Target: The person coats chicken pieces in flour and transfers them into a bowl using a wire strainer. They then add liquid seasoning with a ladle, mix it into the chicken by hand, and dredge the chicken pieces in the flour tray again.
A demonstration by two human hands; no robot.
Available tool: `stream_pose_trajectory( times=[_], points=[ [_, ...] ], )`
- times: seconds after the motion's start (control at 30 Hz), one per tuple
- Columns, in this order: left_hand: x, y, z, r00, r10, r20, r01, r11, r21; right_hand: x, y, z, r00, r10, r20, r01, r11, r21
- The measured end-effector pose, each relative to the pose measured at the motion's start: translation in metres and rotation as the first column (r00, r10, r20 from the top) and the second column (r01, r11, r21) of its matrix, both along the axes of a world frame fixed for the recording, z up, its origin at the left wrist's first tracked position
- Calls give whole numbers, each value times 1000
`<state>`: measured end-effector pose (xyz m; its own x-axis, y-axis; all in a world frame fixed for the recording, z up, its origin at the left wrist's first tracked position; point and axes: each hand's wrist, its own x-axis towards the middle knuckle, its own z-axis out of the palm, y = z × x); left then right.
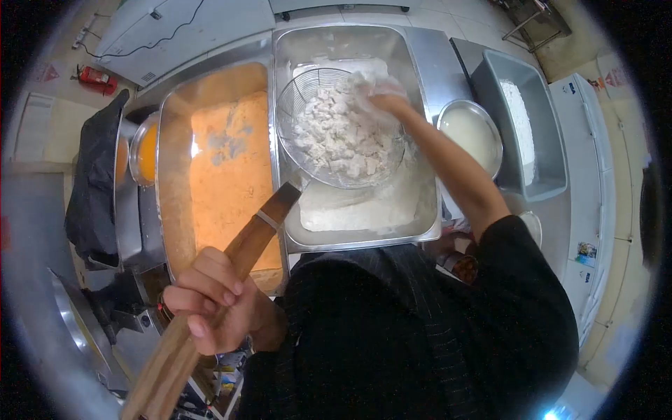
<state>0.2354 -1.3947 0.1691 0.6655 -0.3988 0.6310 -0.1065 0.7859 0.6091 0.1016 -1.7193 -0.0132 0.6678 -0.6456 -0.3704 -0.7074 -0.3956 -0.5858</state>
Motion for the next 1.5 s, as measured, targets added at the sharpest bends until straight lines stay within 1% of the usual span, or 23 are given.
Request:
stream_pose_trajectory(
  times=[0.03, 0.1, 0.13, 0.17, 0.2, 0.23, 0.3, 0.43, 0.5, 0.53, 0.6, 0.67, 0.73, 0.77, 0.8, 0.87, 0.9, 0.97, 1.03, 1.2, 1.3, 1.37, 1.5],
  points=[
    [-1, 0, -2, 1000, -29, 5, 29, 999, -33, 2, 10, -9, 998, -11, -63, 2, 992, -129],
    [-3, -2, -2, 1000, -23, 11, 23, 1000, -12, 11, 32, -94, 980, 184, -81, -200, 870, -451],
    [-5, -2, -2, 1000, -20, 18, 20, 1000, 15, 20, 47, -76, 996, 58, 61, -50, 990, -132],
    [-8, -2, -3, 1000, 9, 6, -9, 999, 36, 28, 62, -33, 988, -87, 127, 60, 977, 203],
    [-9, -2, -2, 1000, 8, 4, -9, 999, 49, 33, 71, -2, 956, -259, 139, 152, 842, 518],
    [-10, -3, -2, 1000, -3, 31, 2, 999, 54, 39, 68, -16, 955, -262, 136, 156, 840, 520],
    [-13, -5, 0, 998, -18, 61, 15, 999, 48, 47, 52, -47, 946, -322, 33, 206, 679, 705],
    [-15, -5, 6, 991, -59, 119, 54, 997, 50, 42, 52, -34, 890, -456, -13, 315, 593, 741],
    [-16, -9, 11, 986, -91, 137, 85, 995, 49, 41, 35, -83, 769, -602, 212, -141, 164, 976],
    [-17, -15, 17, 993, -20, 119, 13, 998, 62, 38, 40, -65, 764, -606, 220, -147, 169, 975],
    [-16, -11, 34, 993, 57, 105, -65, 995, 71, 32, 60, -9, 693, -669, 269, -374, -15, 927],
    [2, 1, 53, 1000, 4, -14, -6, 976, -217, 21, 45, 15, 668, -691, 276, -373, 10, 928],
    [15, -4, 19, 992, -118, -54, 93, 935, -342, 4, 43, 68, 727, -678, 110, 132, 295, 946],
    [4, -9, 13, 1000, 2, -14, -5, 986, -166, 13, 30, 41, 786, -607, 113, 396, 636, 662],
    [-4, -15, 9, 993, 114, 43, -114, 993, 2, 13, 15, 20, 788, -606, 110, 401, 639, 656],
    [-4, -21, 5, 985, 160, 62, -159, 987, -28, 9, 6, 12, 965, -62, 256, -56, 901, 430],
    [0, -19, 3, 988, 156, -1, -156, 988, -20, 7, 0, 7, 992, 62, 110, -88, 966, 244],
    [3, -16, -1, 986, 153, -68, -154, 988, -3, 0, -8, 22, 985, 32, 168, -82, 950, 300],
    [2, -12, -4, 977, 195, -90, -194, 981, 15, -2, -19, 37, 979, -131, 159, 27, 847, 531],
    [0, -12, -6, 980, 185, -71, -180, 981, 69, 22, 27, -3, 986, -164, 17, 148, 923, 355],
    [1, -13, -11, 991, 129, -39, -126, 991, 53, 46, 52, -40, 972, -126, 200, 40, 922, 385],
    [0, -12, -11, 998, 70, 5, -70, 997, 42, 50, 41, -74, 881, -410, 234, 71, 604, 794],
    [-4, -8, -8, 999, 40, 25, -41, 998, 57, 53, 36, -69, 855, -485, 184, 108, 514, 851]
  ],
)
